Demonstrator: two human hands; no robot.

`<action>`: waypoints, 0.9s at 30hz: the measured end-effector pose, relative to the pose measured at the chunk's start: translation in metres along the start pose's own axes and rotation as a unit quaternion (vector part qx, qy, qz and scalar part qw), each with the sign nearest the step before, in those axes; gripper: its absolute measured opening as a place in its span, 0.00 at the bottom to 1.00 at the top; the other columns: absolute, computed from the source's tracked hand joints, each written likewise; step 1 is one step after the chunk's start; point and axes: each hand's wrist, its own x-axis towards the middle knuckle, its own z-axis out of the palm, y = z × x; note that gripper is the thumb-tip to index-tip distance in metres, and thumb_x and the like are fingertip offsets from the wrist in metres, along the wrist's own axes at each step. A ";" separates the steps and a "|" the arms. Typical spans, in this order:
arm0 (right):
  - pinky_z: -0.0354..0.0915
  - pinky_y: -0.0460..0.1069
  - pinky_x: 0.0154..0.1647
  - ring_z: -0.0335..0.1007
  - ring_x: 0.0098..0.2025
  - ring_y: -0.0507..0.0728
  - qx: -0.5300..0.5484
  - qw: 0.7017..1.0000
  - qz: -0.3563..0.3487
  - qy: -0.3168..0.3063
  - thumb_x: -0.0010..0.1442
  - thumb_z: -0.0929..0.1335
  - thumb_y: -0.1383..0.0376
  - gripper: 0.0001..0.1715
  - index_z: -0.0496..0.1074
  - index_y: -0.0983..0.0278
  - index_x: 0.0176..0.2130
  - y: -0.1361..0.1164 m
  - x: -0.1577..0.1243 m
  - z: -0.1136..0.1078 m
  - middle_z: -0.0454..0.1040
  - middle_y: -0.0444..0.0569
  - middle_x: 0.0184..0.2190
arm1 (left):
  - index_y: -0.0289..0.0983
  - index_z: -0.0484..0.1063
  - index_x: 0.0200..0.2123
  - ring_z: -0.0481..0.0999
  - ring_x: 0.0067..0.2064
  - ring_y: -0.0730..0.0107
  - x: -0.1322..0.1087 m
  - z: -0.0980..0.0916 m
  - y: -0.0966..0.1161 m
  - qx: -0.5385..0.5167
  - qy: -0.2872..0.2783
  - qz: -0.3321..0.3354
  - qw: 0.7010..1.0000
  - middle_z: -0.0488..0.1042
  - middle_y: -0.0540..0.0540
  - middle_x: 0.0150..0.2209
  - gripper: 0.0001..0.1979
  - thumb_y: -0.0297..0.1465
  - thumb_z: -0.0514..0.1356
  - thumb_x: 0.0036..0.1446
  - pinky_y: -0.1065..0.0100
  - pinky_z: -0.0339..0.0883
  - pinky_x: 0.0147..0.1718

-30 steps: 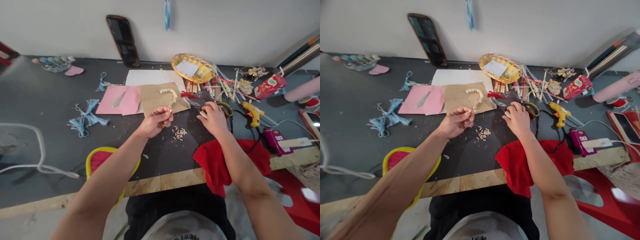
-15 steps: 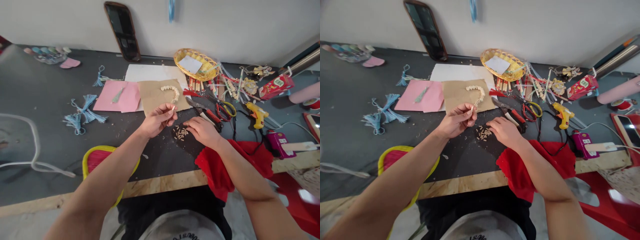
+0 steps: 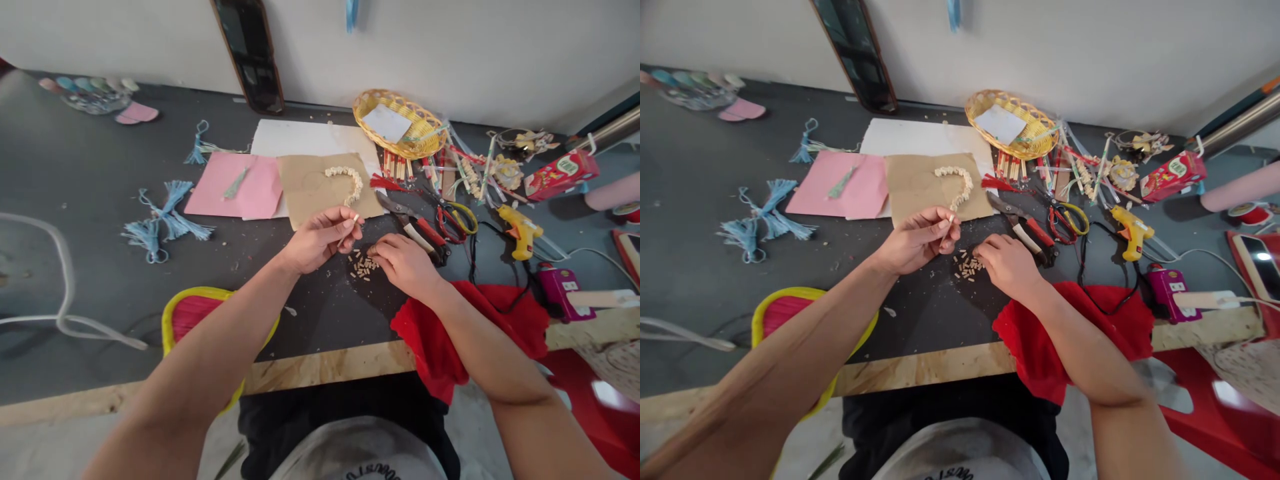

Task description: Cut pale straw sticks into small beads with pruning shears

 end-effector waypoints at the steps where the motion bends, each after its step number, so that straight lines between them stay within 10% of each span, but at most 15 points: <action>1: 0.64 0.52 0.45 0.69 0.41 0.57 0.006 1.000 0.000 0.000 0.65 0.63 0.68 0.10 0.74 0.63 0.40 0.000 0.000 0.000 0.74 0.50 0.39 | 0.34 0.74 0.35 0.67 0.24 0.79 0.000 0.000 0.000 0.000 0.001 0.002 1.000 0.74 0.47 0.28 0.07 0.31 0.66 0.53 0.75 0.60 0.23; 27: 0.58 0.51 0.40 0.69 0.40 0.57 -0.024 0.999 0.033 -0.011 0.62 0.65 0.68 0.06 0.73 0.63 0.35 -0.007 0.001 0.001 0.75 0.48 0.35 | 0.35 0.74 0.33 0.67 0.25 0.79 0.002 -0.001 -0.002 0.019 0.009 -0.004 1.000 0.74 0.48 0.28 0.08 0.30 0.68 0.51 0.75 0.60 0.24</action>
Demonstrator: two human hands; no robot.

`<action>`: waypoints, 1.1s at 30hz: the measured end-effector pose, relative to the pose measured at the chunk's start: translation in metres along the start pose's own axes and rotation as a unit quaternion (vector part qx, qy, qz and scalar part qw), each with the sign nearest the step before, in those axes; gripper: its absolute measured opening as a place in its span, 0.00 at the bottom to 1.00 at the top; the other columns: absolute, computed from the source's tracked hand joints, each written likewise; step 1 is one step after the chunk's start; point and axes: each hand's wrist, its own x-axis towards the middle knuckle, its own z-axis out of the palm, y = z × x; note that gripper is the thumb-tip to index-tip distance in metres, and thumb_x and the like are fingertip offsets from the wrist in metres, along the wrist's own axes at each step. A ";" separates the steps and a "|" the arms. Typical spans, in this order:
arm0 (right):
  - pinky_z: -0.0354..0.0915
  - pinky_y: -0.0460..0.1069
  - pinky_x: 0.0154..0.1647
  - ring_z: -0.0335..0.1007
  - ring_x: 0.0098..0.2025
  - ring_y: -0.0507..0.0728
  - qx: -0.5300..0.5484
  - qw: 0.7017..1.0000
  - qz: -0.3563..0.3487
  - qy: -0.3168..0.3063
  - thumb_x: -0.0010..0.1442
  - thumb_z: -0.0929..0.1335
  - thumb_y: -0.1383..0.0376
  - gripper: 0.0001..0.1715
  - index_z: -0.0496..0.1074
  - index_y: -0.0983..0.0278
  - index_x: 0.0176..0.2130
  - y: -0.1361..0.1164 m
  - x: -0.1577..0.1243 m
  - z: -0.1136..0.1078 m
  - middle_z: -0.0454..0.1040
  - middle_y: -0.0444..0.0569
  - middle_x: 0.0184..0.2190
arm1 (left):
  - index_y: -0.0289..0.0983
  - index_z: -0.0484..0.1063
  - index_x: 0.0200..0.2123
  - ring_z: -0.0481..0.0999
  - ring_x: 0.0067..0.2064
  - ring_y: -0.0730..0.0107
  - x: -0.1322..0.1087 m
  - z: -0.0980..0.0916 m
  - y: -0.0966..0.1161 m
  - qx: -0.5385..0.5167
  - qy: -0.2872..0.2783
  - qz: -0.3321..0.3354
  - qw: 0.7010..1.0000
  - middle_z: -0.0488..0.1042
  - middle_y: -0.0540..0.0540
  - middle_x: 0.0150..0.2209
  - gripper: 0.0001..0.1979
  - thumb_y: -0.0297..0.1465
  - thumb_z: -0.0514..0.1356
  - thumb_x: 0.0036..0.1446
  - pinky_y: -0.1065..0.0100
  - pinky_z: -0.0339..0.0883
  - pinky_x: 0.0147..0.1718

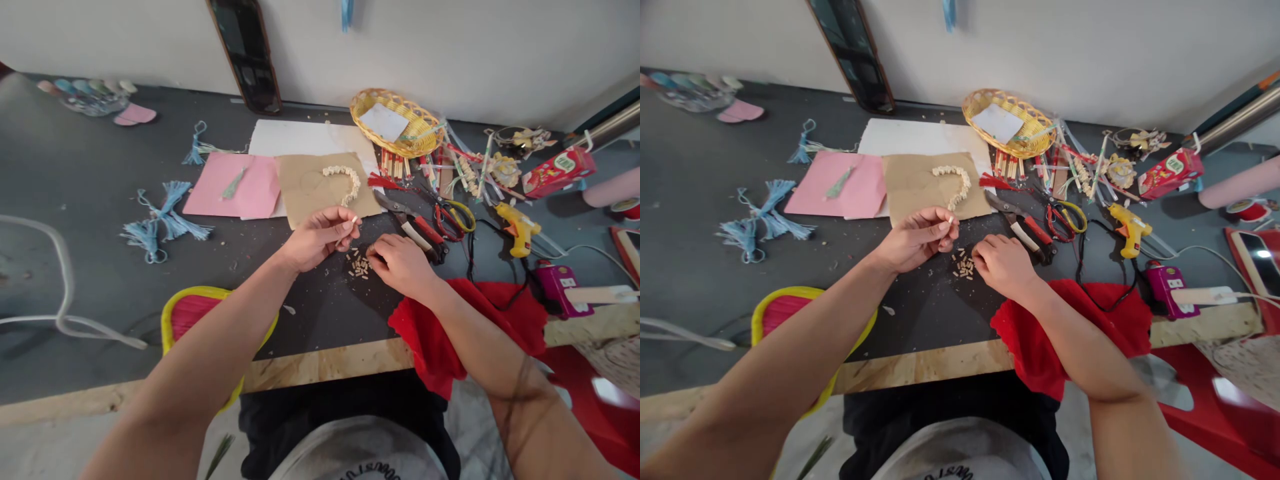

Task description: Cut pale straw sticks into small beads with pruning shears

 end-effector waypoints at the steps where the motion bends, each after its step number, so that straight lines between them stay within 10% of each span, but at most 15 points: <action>1: 0.58 0.51 0.39 0.69 0.40 0.57 -0.007 1.000 -0.001 -0.004 0.62 0.65 0.68 0.07 0.73 0.63 0.35 0.000 0.000 0.000 0.75 0.48 0.36 | 0.35 0.74 0.33 0.67 0.25 0.79 0.000 0.000 0.000 0.000 -0.001 -0.001 1.000 0.74 0.48 0.28 0.08 0.30 0.68 0.51 0.75 0.60 0.24; 21: 0.55 0.52 0.38 0.67 0.41 0.59 -0.073 0.996 -0.009 -0.054 0.64 0.63 0.69 0.07 0.70 0.64 0.38 -0.001 -0.001 -0.003 0.73 0.51 0.37 | 0.35 0.74 0.33 0.67 0.25 0.80 0.000 0.001 0.000 0.004 0.005 -0.003 1.000 0.74 0.48 0.27 0.08 0.30 0.69 0.50 0.76 0.60 0.24; 33: 0.61 0.50 0.43 0.70 0.43 0.55 0.096 0.992 -0.079 -0.025 0.63 0.66 0.67 0.04 0.72 0.62 0.39 0.012 -0.003 -0.012 0.72 0.48 0.40 | 0.35 0.74 0.33 0.68 0.25 0.80 0.000 0.002 0.001 0.009 0.007 -0.007 1.000 0.74 0.49 0.28 0.09 0.31 0.69 0.50 0.76 0.61 0.24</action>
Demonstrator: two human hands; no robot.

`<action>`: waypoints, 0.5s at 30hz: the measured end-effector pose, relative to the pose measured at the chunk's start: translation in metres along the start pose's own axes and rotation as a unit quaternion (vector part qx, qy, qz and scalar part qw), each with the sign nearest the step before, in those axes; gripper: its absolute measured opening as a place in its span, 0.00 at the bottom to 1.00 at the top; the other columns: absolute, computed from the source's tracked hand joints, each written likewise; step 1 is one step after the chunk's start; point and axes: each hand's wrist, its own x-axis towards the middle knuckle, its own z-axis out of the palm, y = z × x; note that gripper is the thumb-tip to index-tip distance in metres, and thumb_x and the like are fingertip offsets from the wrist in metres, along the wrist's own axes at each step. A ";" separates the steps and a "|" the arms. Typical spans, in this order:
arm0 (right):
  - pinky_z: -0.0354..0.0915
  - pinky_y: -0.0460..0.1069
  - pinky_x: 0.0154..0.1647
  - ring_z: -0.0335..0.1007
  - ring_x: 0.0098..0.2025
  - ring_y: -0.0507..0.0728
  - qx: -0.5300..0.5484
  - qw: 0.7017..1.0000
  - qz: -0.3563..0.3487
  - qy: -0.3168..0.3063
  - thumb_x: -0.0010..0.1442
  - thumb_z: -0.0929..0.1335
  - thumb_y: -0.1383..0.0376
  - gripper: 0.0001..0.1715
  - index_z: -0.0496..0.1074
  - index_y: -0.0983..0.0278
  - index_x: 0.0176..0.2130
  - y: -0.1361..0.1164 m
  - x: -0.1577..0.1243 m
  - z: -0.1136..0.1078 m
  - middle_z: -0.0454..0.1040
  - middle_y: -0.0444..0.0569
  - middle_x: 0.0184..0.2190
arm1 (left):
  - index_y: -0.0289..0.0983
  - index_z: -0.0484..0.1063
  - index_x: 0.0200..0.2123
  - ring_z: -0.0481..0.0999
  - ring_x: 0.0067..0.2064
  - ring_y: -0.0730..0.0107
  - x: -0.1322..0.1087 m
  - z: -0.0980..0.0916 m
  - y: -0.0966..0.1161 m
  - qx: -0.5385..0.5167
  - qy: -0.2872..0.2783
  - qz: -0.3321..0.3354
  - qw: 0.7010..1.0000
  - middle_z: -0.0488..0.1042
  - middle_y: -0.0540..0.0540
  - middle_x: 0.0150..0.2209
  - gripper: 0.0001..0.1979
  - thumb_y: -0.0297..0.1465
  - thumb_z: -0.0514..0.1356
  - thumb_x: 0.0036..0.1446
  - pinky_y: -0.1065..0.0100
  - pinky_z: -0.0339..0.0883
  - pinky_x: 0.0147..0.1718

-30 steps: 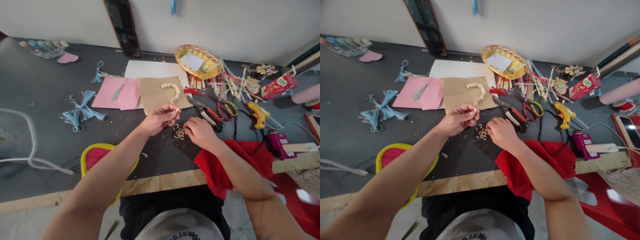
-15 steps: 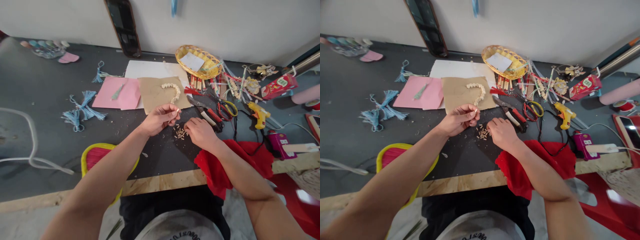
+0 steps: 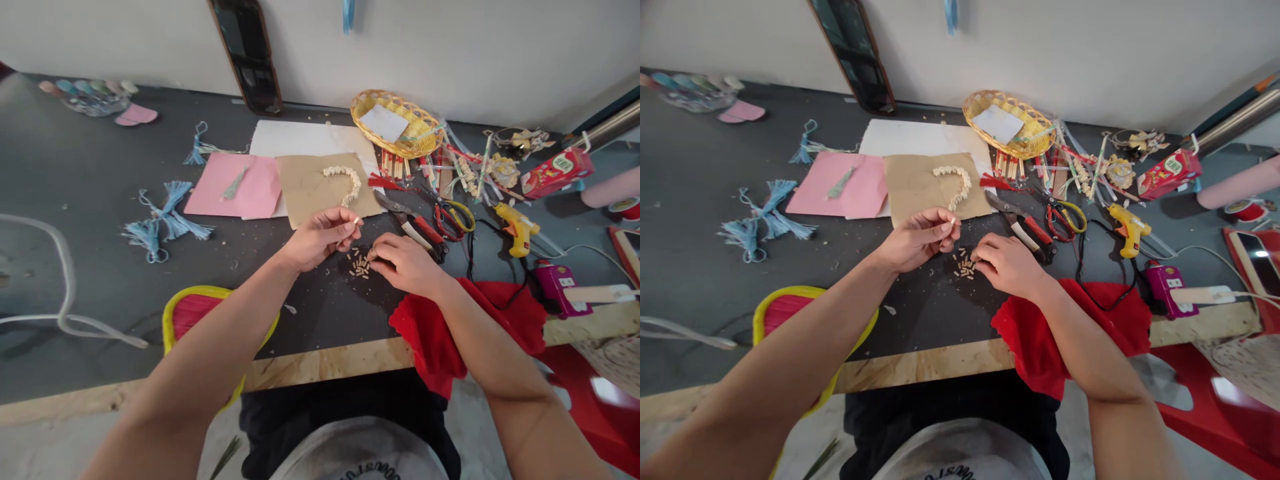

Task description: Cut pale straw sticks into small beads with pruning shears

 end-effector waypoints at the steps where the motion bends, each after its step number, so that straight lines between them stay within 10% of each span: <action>1: 0.61 0.50 0.43 0.70 0.43 0.55 -0.003 1.000 -0.007 -0.005 0.63 0.66 0.67 0.04 0.72 0.62 0.39 0.000 0.000 0.000 0.73 0.48 0.40 | 0.34 0.74 0.33 0.68 0.25 0.80 0.000 0.000 0.000 0.000 0.000 0.001 1.000 0.74 0.48 0.28 0.09 0.31 0.69 0.50 0.76 0.61 0.24; 15: 0.62 0.54 0.45 0.67 0.44 0.58 -0.099 0.994 -0.034 -0.020 0.66 0.63 0.66 0.09 0.72 0.64 0.37 -0.009 0.002 0.010 0.72 0.52 0.43 | 0.34 0.74 0.33 0.68 0.25 0.80 0.000 0.000 0.001 -0.004 -0.003 -0.003 1.000 0.74 0.48 0.28 0.09 0.30 0.69 0.50 0.75 0.62 0.24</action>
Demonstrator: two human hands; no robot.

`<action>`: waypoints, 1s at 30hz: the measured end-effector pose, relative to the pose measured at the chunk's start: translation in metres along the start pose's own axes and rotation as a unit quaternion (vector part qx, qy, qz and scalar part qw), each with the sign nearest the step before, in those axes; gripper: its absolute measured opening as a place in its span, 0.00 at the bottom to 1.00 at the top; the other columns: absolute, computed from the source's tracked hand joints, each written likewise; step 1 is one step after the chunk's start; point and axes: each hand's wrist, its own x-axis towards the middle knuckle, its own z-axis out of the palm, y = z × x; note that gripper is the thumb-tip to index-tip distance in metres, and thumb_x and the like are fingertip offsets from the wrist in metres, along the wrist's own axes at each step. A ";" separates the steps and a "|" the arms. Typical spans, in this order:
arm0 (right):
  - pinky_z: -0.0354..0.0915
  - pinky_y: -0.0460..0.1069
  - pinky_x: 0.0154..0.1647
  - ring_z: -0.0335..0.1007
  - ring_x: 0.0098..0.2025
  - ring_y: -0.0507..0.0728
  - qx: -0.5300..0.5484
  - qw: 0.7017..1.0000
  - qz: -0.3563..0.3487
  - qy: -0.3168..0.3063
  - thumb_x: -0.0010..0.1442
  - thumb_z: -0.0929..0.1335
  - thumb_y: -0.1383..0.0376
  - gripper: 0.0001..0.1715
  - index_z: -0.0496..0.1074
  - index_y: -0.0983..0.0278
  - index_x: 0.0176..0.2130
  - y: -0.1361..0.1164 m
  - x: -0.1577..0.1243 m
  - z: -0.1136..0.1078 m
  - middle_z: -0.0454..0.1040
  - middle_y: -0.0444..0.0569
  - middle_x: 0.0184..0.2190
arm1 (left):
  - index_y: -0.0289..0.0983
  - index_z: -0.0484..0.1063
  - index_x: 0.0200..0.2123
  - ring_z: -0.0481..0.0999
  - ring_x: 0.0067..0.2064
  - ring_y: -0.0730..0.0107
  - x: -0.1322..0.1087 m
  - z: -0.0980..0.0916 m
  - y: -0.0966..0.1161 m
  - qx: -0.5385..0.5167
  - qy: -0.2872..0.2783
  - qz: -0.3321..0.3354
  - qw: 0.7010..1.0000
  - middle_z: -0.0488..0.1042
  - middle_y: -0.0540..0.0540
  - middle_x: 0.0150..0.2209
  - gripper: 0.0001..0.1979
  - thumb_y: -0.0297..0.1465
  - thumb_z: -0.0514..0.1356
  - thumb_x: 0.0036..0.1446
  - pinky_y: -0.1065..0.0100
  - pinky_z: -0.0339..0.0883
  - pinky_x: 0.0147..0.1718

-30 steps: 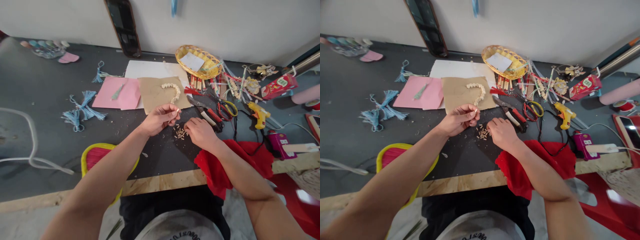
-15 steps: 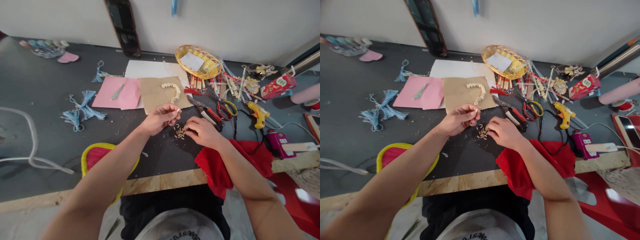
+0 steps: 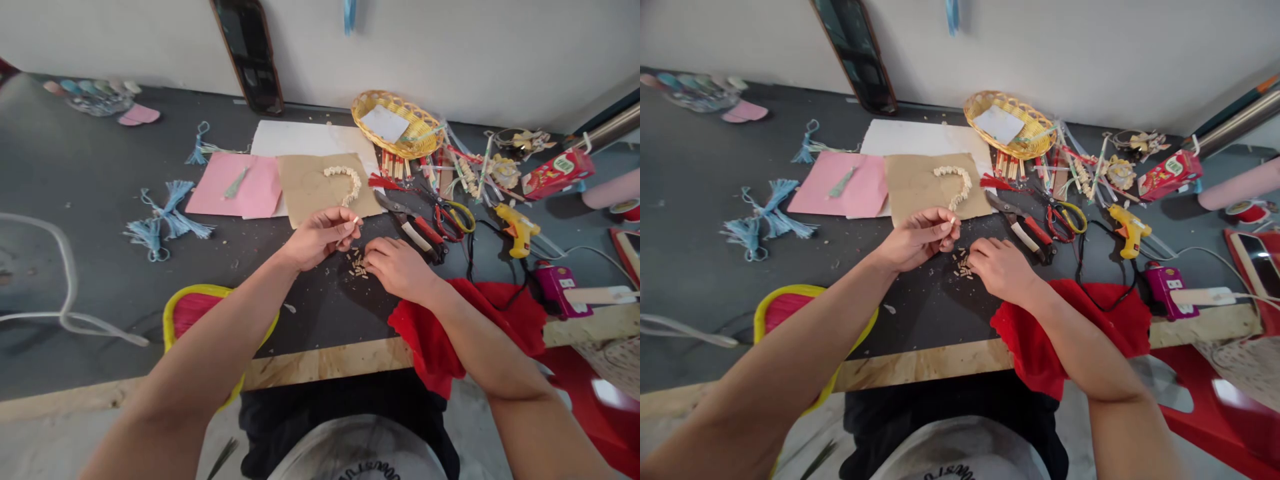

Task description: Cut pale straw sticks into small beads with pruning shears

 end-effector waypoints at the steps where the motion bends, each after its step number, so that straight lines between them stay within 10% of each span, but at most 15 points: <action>1: 0.63 0.54 0.45 0.66 0.44 0.58 0.009 1.000 -0.002 0.012 0.66 0.62 0.66 0.09 0.71 0.64 0.37 0.000 0.001 0.001 0.72 0.53 0.43 | 0.34 0.74 0.33 0.68 0.24 0.80 0.000 0.000 0.000 0.000 0.001 -0.001 1.000 0.74 0.48 0.28 0.09 0.30 0.69 0.50 0.76 0.61 0.24; 10: 0.68 0.53 0.45 0.70 0.42 0.56 0.171 0.946 0.066 0.268 0.67 0.60 0.66 0.06 0.66 0.60 0.37 0.003 -0.002 -0.007 0.73 0.50 0.36 | 0.33 0.75 0.35 0.63 0.19 0.82 -0.003 0.007 0.000 0.070 -0.029 -0.065 0.995 0.74 0.48 0.24 0.12 0.33 0.69 0.50 0.78 0.49 0.15; 30: 0.71 0.54 0.44 0.75 0.41 0.56 0.153 0.957 0.057 0.239 0.65 0.65 0.62 0.08 0.67 0.60 0.45 0.003 -0.004 -0.002 0.77 0.49 0.38 | 0.32 0.73 0.32 0.59 0.18 0.84 -0.005 0.013 -0.002 0.194 -0.076 -0.062 0.976 0.75 0.46 0.26 0.15 0.39 0.66 0.52 0.78 0.50 0.15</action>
